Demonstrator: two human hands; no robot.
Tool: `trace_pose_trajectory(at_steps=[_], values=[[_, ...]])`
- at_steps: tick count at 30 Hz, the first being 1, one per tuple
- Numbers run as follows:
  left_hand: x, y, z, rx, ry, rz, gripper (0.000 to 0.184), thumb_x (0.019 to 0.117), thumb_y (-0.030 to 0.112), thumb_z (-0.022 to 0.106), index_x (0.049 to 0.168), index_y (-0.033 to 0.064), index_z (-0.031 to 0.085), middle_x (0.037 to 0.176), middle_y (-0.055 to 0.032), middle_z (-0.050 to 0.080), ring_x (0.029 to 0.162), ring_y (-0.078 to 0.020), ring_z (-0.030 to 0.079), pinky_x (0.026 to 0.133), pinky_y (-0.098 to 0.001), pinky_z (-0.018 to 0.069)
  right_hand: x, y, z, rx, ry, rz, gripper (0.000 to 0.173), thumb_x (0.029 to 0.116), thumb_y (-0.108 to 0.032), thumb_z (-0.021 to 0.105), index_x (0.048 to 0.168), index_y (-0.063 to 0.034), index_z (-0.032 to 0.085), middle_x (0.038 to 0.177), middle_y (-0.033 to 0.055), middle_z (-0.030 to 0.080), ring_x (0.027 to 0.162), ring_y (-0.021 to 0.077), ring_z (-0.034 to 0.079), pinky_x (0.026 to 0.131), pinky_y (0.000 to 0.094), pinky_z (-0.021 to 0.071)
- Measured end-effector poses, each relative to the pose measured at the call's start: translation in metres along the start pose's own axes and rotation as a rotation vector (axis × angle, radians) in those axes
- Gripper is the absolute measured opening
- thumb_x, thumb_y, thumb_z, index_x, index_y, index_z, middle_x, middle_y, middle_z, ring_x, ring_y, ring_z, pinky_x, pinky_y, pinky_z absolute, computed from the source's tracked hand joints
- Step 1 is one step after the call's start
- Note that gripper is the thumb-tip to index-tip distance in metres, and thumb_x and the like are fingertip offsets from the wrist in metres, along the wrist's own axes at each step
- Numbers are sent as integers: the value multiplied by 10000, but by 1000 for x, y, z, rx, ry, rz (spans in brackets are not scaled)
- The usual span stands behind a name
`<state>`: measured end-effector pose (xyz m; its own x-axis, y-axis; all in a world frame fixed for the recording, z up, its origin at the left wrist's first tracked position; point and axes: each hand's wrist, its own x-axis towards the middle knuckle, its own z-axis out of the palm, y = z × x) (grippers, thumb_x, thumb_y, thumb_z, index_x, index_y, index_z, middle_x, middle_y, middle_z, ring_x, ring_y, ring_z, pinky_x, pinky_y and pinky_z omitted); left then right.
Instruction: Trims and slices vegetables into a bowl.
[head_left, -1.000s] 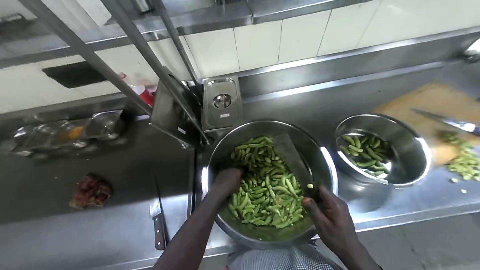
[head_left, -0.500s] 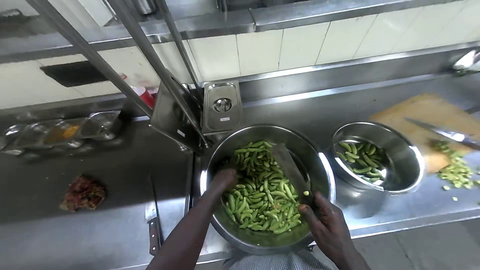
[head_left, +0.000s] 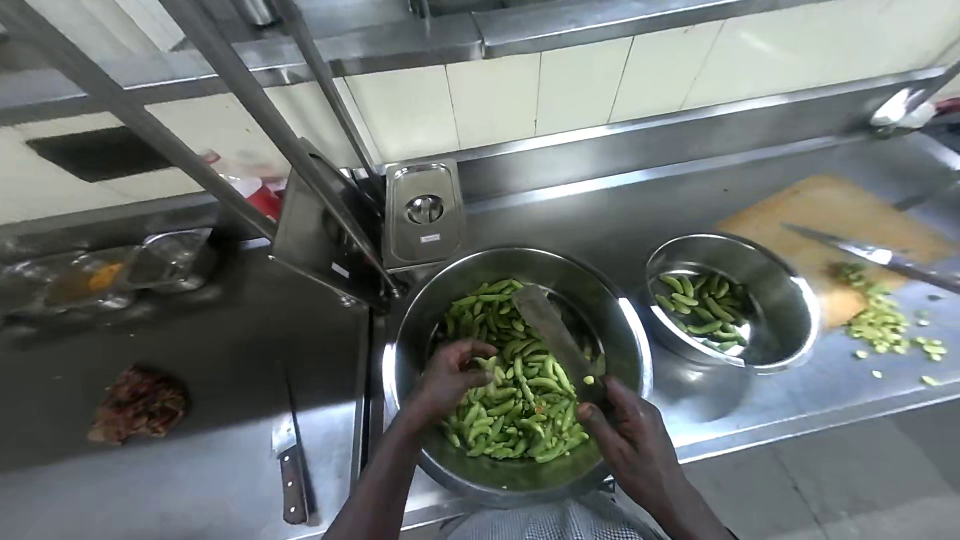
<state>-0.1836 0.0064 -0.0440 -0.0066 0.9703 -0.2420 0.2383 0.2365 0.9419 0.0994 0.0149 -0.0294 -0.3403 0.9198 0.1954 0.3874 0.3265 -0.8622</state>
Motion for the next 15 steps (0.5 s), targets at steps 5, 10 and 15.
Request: trace_pose_trajectory(at_steps=[5,10,15], values=[[-9,12,27,-179,51,7,254,908,-35,703,1137,75,715,1095,-67,707,888,-187,661,783,-339,569,1,-3,3,-7,-40,-4,454,985,-585,555,983,-148,676,792,-56,625,684,60,608,607,279,547],[-15,23,36,-28,85,46,133,903,10,736,1021,70,721,1454,-39,553,1190,-180,623,935,-362,577,0,-4,2,-11,-55,-4,434,989,-569,555,977,-151,670,784,-57,618,667,59,596,592,265,535],[-26,34,45,-9,43,177,180,941,47,698,1101,129,712,1090,-8,723,924,-141,698,818,-311,607,1,-4,2,-25,-64,8,410,971,-550,598,980,-148,678,808,-50,633,711,68,620,637,286,558]])
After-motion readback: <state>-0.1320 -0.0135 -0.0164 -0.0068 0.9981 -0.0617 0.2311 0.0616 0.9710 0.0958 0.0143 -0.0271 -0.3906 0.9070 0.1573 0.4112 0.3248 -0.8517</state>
